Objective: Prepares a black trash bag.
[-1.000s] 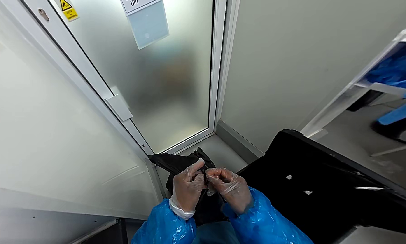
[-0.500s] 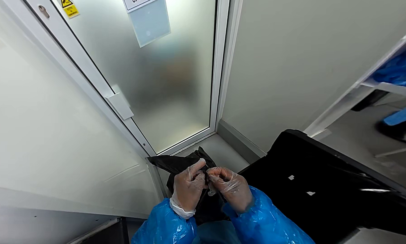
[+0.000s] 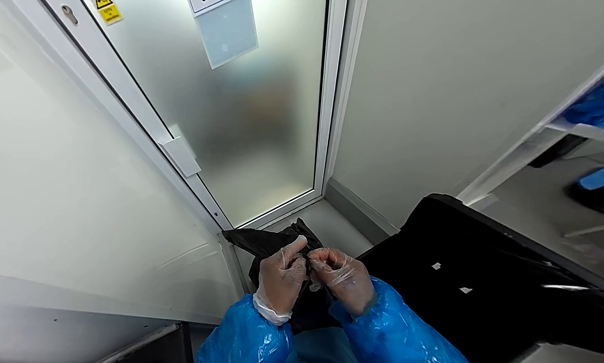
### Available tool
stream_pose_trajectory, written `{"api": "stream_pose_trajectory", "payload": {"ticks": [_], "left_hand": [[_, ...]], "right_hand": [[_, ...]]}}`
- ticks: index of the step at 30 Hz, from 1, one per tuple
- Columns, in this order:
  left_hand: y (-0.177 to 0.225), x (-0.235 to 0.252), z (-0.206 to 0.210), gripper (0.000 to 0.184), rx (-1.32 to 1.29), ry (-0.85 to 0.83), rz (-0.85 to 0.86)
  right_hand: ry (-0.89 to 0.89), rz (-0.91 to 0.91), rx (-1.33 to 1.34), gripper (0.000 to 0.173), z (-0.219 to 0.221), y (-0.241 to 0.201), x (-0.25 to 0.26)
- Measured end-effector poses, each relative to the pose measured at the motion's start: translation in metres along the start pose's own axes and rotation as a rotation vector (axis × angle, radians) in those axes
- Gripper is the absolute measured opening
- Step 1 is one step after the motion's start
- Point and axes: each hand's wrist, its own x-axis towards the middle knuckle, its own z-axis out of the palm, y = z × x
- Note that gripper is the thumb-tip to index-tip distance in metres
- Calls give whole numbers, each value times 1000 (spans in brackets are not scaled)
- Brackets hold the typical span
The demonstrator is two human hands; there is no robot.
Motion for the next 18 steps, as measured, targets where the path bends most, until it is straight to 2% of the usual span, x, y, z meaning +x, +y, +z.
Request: {"api": "stream_pose_trajectory", "payload": {"ticks": [12,18], "left_hand": [[-1,2,-3,33,-32,-12,-1],[0,1,-1,33,-30,-5,-2]], "right_hand": [[-62,13,162,14,-2,1,2],[-60,2,118,11,-3,3,2]]}}
